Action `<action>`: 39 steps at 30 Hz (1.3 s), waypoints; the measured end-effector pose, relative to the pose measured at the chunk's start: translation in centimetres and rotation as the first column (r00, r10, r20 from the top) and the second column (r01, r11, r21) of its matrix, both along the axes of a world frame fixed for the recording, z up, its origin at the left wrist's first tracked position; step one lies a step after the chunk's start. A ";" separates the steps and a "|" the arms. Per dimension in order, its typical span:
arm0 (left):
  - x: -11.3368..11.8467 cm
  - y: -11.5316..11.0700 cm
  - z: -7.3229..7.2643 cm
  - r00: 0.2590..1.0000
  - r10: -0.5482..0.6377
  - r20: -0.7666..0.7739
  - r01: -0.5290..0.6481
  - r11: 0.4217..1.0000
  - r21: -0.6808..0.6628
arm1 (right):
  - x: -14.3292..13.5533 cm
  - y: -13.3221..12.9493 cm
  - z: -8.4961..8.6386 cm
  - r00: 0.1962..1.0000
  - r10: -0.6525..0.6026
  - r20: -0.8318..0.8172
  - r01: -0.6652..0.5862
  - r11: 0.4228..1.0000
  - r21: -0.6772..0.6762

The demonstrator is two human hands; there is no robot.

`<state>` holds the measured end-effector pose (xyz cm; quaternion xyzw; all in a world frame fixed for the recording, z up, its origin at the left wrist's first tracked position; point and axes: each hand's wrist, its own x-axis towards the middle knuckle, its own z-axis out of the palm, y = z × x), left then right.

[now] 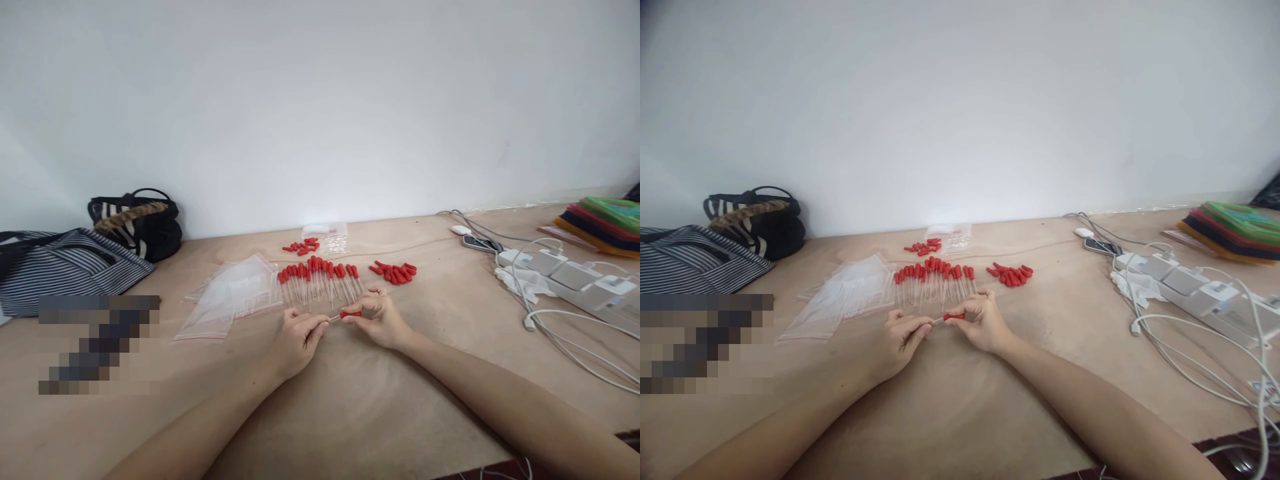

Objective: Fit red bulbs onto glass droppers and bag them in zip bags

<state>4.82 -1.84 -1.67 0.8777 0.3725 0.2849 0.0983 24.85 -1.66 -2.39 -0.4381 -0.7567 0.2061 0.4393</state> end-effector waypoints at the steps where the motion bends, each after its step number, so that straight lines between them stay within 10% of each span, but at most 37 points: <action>1: 0.0 -0.1 0.1 1.000 -0.010 -0.017 0.010 1.000 0.004 | 0.0 0.0 0.0 1.000 0.015 0.016 -0.015 1.000 -0.005; 5: -0.4 0.0 1.0 0.998 -0.044 -0.038 0.045 0.999 0.012 | 0.5 0.1 0.0 0.996 0.056 0.068 -0.056 0.998 -0.007; 8: -1.4 1.3 1.8 0.989 0.141 0.045 -0.136 0.986 -0.092 | 1.1 0.4 0.0 0.999 0.001 0.045 -0.002 1.000 0.026; 11: -2.7 4.1 2.5 0.848 0.530 0.017 -0.499 0.808 -0.314 | 1.9 0.9 -0.2 0.996 -0.081 -0.041 0.083 0.995 0.047; 14: -3.3 7.0 2.8 0.759 0.648 -0.064 -0.627 0.699 -0.344 | 2.5 1.3 -0.3 0.979 -0.170 -0.109 0.175 0.984 0.042; 23: -0.6 9.2 2.9 0.699 0.681 -0.217 -0.715 0.668 -0.206 | 4.0 2.0 0.0 0.926 -0.377 0.026 0.373 0.923 0.090; 33: -5.8 9.6 4.4 0.586 0.729 -0.354 -0.795 0.602 -0.076 | 5.8 3.2 -0.3 0.851 -0.509 0.131 0.498 0.860 0.111; 39: -5.1 9.7 3.3 0.572 0.705 -0.418 -0.789 0.613 -0.046 | 6.4 3.7 -0.5 0.822 -0.550 0.151 0.541 0.835 0.099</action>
